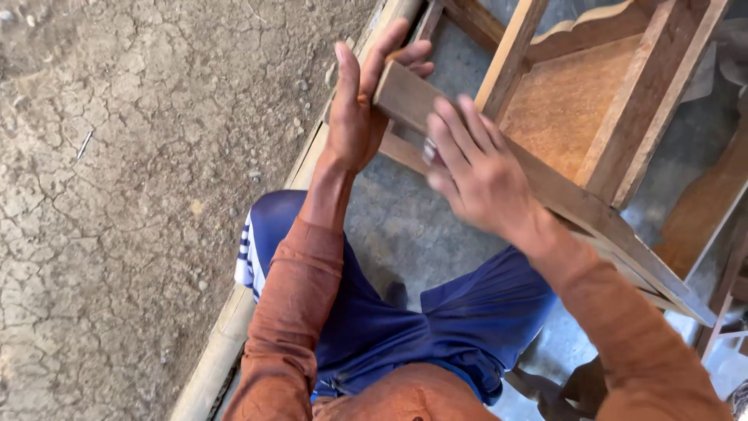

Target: Sanding a wooden chair frame using sandpaper

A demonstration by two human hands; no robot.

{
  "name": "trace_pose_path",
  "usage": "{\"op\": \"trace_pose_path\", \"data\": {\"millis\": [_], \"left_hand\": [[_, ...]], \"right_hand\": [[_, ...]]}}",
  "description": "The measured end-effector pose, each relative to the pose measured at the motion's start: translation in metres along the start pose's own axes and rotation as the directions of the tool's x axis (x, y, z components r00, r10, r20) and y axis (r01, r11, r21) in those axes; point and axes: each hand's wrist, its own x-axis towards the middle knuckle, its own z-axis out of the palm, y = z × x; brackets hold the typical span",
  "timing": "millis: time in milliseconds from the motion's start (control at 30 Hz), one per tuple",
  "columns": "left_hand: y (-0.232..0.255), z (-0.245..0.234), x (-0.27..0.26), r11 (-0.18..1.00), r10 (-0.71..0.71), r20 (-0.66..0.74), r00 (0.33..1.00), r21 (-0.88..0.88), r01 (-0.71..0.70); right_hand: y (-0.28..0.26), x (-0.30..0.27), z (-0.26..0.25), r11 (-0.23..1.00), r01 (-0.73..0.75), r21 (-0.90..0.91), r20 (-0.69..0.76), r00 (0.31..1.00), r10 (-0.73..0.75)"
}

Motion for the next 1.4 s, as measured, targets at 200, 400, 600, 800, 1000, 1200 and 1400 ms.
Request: {"op": "trace_pose_path", "data": {"millis": [200, 400, 600, 800, 1000, 1200, 1400], "left_hand": [[0.002, -0.003, -0.001, 0.981, -0.018, 0.042, 0.999, -0.193, 0.026], [0.003, -0.007, -0.002, 0.982, -0.046, 0.113, 0.992, -0.176, 0.066], [0.011, 0.0, -0.003, 0.944, -0.11, 0.073, 0.991, -0.306, 0.127], [0.013, -0.005, -0.001, 0.989, -0.076, 0.169, 0.983, -0.114, 0.096], [0.019, 0.002, -0.005, 0.962, -0.137, 0.114, 0.984, -0.222, 0.159], [0.021, -0.002, -0.003, 0.981, -0.134, 0.251, 0.959, -0.105, 0.165], [0.02, 0.001, 0.002, 0.992, -0.081, 0.313, 0.946, -0.069, 0.107]], "right_hand": [[0.004, 0.055, 0.037, 0.999, -0.006, 0.053, 0.006, 1.0, 0.005], [0.008, -0.033, 0.016, 0.99, -0.14, 0.004, 0.084, 0.987, 0.139], [-0.005, 0.052, 0.047, 0.989, -0.104, -0.105, 0.132, 0.984, 0.117], [0.007, -0.068, 0.023, 0.968, -0.248, -0.042, 0.059, 0.967, 0.25], [-0.019, 0.059, 0.037, 0.982, -0.171, -0.078, 0.153, 0.971, 0.181], [0.021, -0.115, 0.027, 0.931, -0.361, -0.05, -0.077, 0.931, 0.356], [-0.014, 0.017, 0.05, 0.944, -0.28, 0.174, -0.25, 0.915, 0.317]]}}
